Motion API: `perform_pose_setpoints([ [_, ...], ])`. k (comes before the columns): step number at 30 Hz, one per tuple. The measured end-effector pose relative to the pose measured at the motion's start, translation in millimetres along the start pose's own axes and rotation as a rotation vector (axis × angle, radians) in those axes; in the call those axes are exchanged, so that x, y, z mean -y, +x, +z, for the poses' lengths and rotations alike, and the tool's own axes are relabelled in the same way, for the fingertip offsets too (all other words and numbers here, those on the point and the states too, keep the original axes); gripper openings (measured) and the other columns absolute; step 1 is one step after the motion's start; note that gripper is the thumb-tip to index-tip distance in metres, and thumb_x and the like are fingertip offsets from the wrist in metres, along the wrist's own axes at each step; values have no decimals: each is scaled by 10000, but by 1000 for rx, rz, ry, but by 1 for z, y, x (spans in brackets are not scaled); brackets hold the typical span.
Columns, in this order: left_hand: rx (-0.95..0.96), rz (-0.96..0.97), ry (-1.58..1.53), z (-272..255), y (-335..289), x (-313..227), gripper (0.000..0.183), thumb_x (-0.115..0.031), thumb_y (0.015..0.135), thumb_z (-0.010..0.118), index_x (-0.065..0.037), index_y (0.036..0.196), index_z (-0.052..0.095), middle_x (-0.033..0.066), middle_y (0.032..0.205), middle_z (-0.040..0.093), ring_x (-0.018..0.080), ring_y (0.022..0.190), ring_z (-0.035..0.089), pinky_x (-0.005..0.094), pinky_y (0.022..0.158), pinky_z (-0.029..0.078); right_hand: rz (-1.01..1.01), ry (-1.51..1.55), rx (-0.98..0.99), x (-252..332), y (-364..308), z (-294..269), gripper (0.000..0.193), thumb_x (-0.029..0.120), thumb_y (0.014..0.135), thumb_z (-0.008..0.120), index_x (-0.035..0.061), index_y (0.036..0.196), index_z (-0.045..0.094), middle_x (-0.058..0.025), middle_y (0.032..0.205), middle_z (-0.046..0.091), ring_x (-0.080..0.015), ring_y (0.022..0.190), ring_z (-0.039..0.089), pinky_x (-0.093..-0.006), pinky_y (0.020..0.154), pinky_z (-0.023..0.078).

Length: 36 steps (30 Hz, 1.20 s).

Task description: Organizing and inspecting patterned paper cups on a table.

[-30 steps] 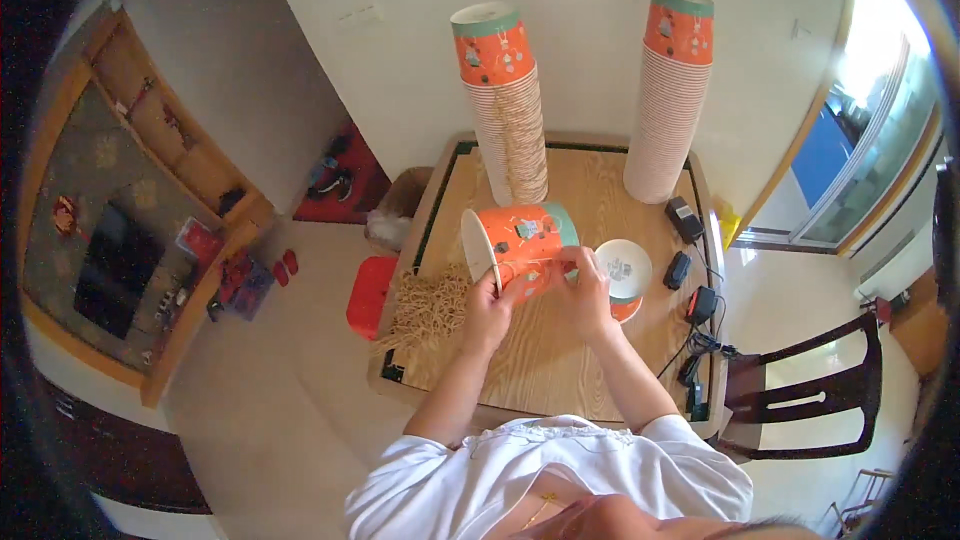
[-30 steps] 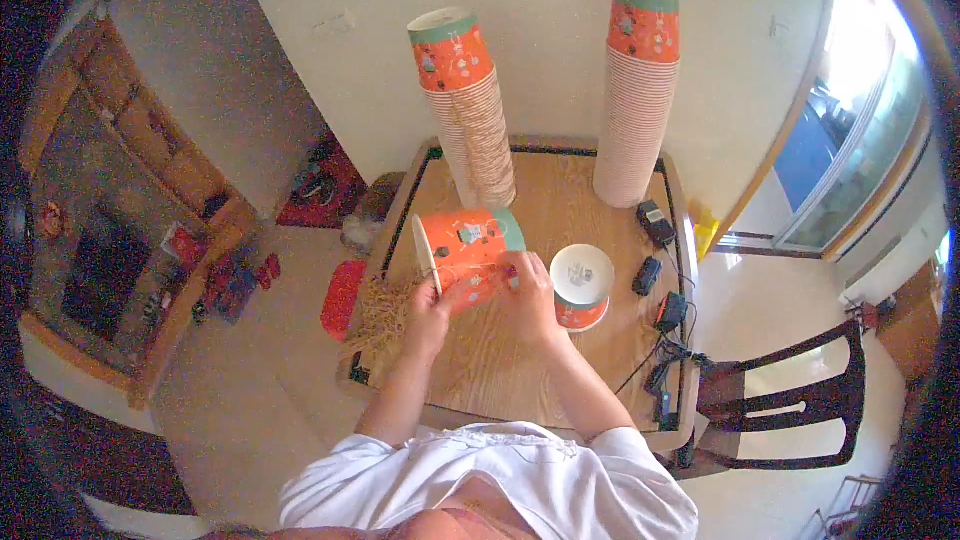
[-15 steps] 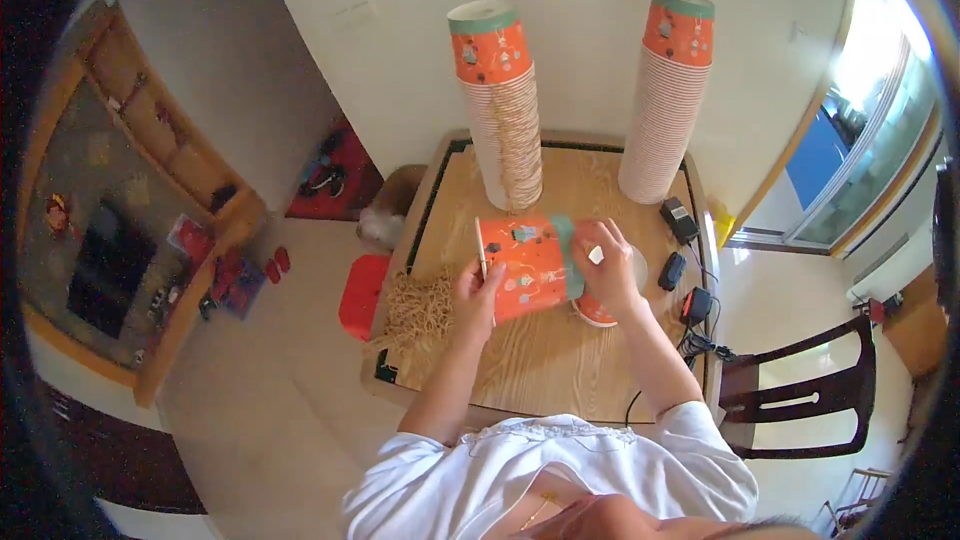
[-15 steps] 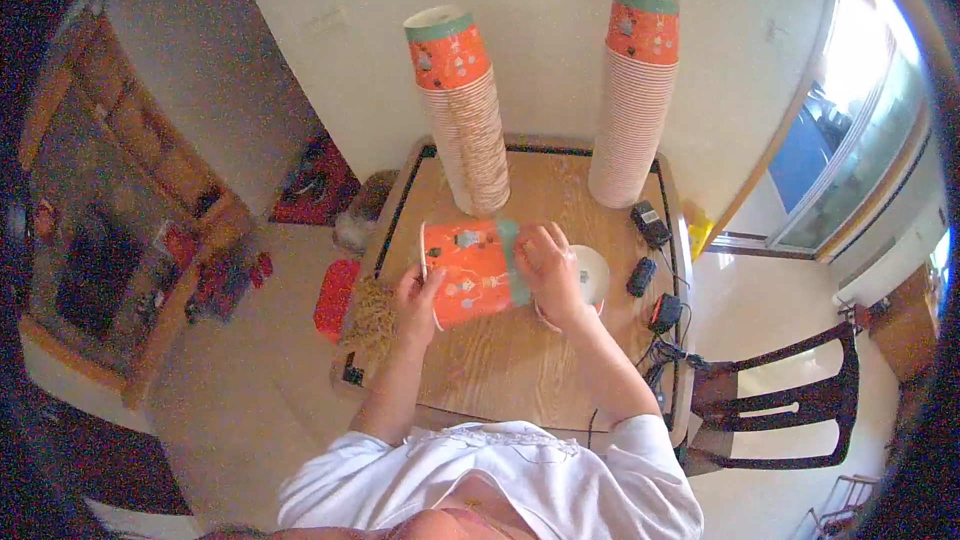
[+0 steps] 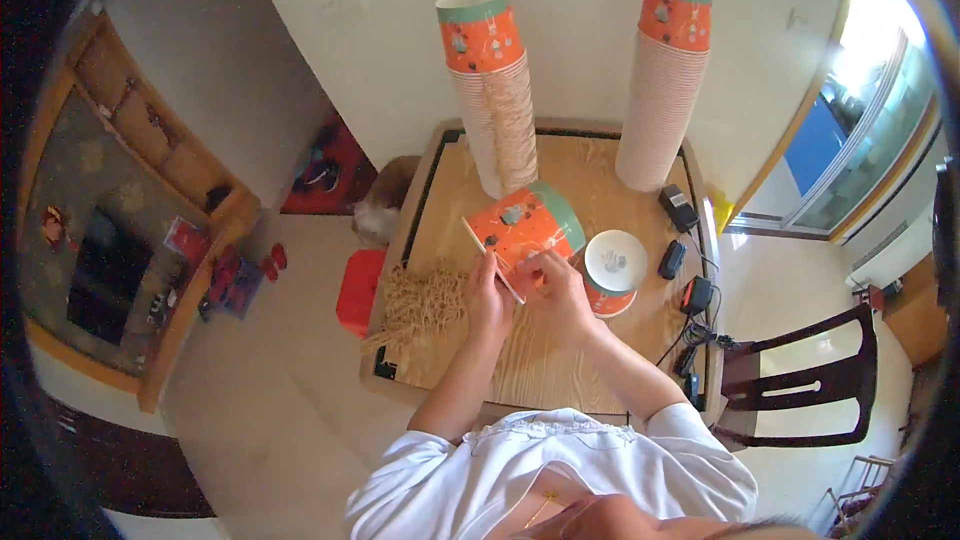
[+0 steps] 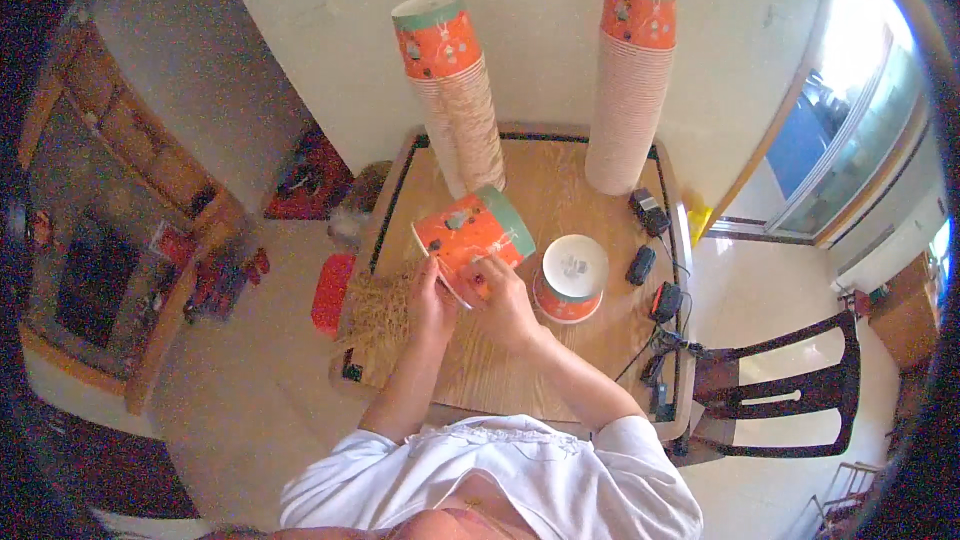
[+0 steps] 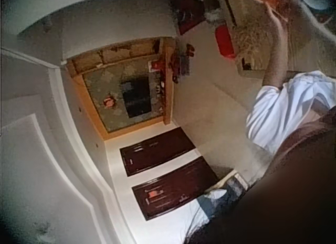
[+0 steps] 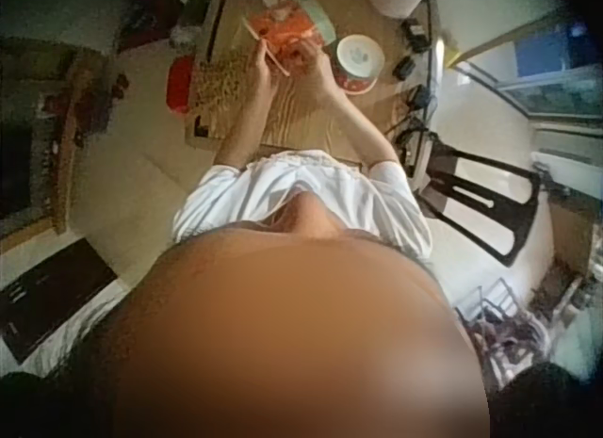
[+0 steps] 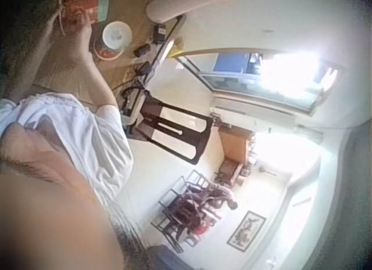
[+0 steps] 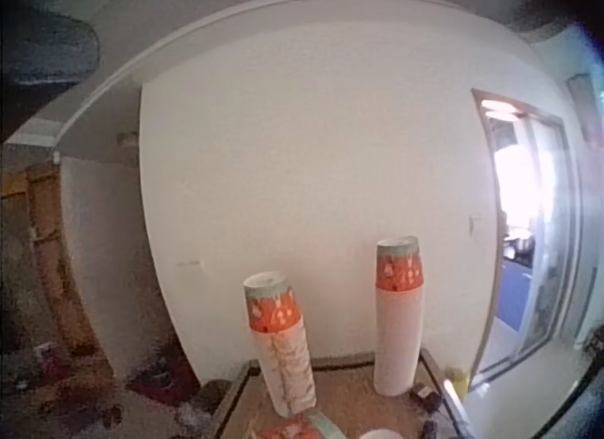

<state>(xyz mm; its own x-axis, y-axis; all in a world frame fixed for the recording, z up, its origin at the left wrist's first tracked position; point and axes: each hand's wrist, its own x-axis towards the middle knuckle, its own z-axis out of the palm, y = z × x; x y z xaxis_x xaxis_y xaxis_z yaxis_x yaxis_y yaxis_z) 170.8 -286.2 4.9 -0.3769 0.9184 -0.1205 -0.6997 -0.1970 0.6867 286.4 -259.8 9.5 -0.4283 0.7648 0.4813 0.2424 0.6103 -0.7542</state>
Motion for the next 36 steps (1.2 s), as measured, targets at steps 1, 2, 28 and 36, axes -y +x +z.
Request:
perform_pose_setpoints([
  [1,-4,-2,1,-3,2,2,258,-242,958,420,-37,1100,487,61,1082,555,151,992,544,317,872,452,180,218,-20,1,1,-1,184,90,796,606,26,944,518,-103,832,555,-238,820,576,-367,725,466],
  [2,-10,19,4,-6,3,4,258,-239,959,419,-39,1108,484,64,1097,550,152,999,542,319,856,456,362,436,-44,4,1,-3,145,86,839,581,21,947,509,-92,793,570,-201,771,593,-335,696,481],
  [28,-82,265,365,-34,4,16,234,-248,954,448,-38,985,547,-12,908,536,66,795,482,240,727,423,310,270,-94,-6,3,-4,114,49,832,587,39,941,555,19,690,519,-46,583,427,-213,523,367],
  [36,-41,102,260,-32,-7,1,173,-196,902,553,-43,982,553,21,945,587,76,830,573,248,693,493,155,226,-83,-32,17,-41,167,69,696,728,61,843,648,-104,1123,545,-259,1034,515,-356,866,426],
])
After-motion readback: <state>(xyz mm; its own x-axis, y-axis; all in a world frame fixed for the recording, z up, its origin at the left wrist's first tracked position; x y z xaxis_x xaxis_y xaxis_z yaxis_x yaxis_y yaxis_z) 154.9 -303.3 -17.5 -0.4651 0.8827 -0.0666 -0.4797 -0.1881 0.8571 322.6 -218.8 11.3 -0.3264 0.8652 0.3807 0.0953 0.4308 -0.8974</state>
